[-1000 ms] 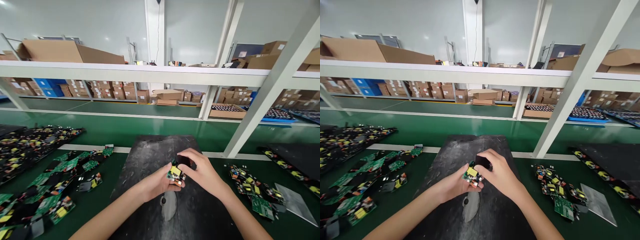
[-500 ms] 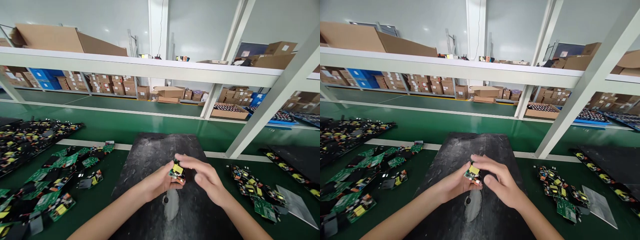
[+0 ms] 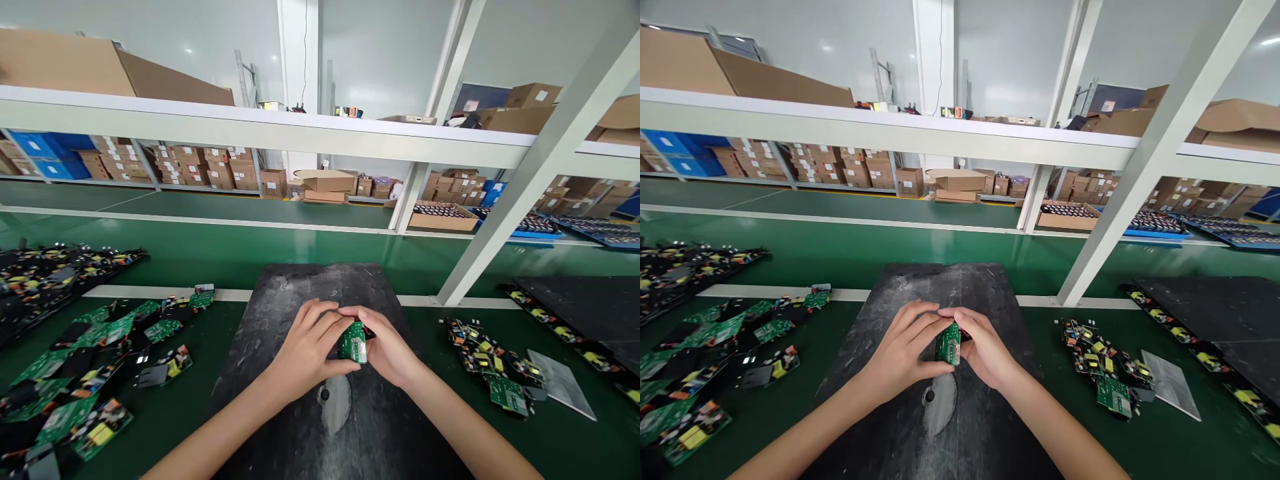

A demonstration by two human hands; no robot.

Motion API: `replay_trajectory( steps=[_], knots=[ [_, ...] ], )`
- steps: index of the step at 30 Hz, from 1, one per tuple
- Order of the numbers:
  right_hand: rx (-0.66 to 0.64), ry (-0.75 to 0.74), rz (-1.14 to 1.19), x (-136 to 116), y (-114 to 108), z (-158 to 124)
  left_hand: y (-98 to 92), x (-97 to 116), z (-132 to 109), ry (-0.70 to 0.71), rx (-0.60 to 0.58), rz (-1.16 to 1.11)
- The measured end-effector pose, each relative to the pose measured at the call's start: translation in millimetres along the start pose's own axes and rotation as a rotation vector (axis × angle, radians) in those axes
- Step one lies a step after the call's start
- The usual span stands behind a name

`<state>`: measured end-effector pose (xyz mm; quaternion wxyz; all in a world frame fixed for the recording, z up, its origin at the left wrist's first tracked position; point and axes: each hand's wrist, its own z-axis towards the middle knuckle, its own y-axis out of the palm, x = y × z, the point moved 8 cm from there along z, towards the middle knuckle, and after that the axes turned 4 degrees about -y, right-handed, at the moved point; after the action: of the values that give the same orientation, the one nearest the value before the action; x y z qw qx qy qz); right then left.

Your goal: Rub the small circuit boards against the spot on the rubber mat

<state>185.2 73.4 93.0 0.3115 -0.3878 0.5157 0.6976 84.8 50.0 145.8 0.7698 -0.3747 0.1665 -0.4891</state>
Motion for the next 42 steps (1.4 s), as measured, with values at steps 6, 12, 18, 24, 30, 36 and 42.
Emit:
replay_trajectory(
  steps=[6, 12, 18, 24, 30, 36, 42],
  knots=[
    [-0.168, 0.126, 0.093, 8, 9, -1, -1.4, 2, 0, 0.015, 0.008, -0.006],
    [-0.286, 0.060, -0.010, 3, 7, -7, -3.8, 10, -3, 0.088, 0.033, -0.002],
    [-0.235, 0.006, -0.048, 0, 7, -6, 2.4, 9, -5, 0.072, -0.002, 0.018],
    [-0.015, 0.025, 0.066, 3, -10, 2, -0.3, -6, 0, -0.092, -0.067, -0.108],
    [0.168, 0.184, 0.173, 15, -25, 5, -1.5, -32, -10, -0.238, -0.127, -0.364],
    [0.072, -0.089, -0.501, 9, -29, -9, 52.6, -46, -67, -0.318, -0.487, -0.264],
    [-0.201, -0.331, -1.300, 35, -7, -47, 92.8, -32, -100, -0.212, -0.736, -0.252]
  ],
)
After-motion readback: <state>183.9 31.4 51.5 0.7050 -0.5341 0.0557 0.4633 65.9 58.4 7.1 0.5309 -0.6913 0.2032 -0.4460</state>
